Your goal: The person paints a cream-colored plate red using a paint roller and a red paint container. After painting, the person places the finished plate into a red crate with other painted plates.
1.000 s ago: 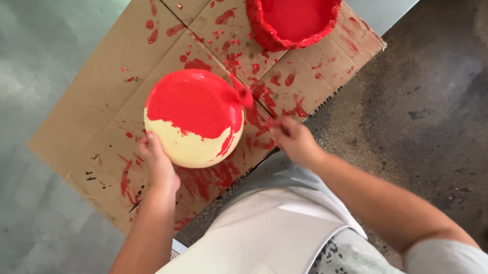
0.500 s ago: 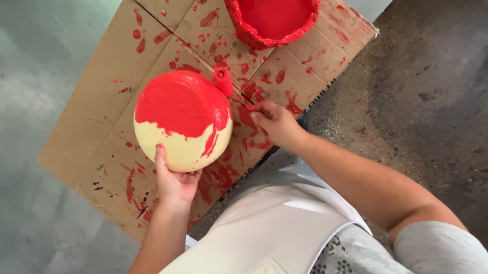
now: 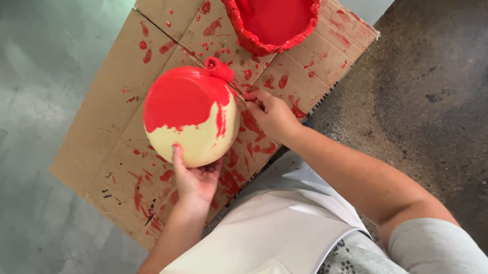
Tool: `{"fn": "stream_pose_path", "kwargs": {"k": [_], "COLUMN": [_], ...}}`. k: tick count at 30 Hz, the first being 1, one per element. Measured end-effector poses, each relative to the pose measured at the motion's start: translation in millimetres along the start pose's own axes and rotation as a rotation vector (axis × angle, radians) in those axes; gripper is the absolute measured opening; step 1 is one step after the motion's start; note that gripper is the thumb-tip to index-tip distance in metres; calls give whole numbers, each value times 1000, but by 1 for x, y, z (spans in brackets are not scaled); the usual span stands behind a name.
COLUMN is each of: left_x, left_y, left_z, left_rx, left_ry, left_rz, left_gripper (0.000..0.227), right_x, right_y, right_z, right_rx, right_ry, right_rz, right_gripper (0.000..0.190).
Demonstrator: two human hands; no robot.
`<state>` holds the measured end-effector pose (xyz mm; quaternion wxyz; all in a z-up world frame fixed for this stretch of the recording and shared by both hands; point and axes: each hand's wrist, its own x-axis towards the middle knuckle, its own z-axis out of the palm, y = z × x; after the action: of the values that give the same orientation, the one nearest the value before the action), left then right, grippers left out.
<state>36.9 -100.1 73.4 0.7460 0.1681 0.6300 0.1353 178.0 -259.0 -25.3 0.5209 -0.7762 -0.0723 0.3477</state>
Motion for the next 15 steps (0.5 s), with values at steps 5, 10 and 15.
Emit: {"fn": "stream_pose_path", "kwargs": {"k": [5,10,15], "left_x": [-18,-8,28], "left_y": [-7,7,43], "left_z": [8,-8,-34], "left_rx": [-7,115,338], "left_ry": [-11,-73,-86], "left_rz": [-39,-74,44], "left_gripper": [91,91,107], "right_x": [-74,-78,-14], "right_y": [-9,7,-20], "right_z": [-27,-24,-24], "right_rx": [-201,-318,-500], "right_ry": [-13,-14,62], "right_rz": [118,60,-210], "right_gripper": [25,23,24]}}
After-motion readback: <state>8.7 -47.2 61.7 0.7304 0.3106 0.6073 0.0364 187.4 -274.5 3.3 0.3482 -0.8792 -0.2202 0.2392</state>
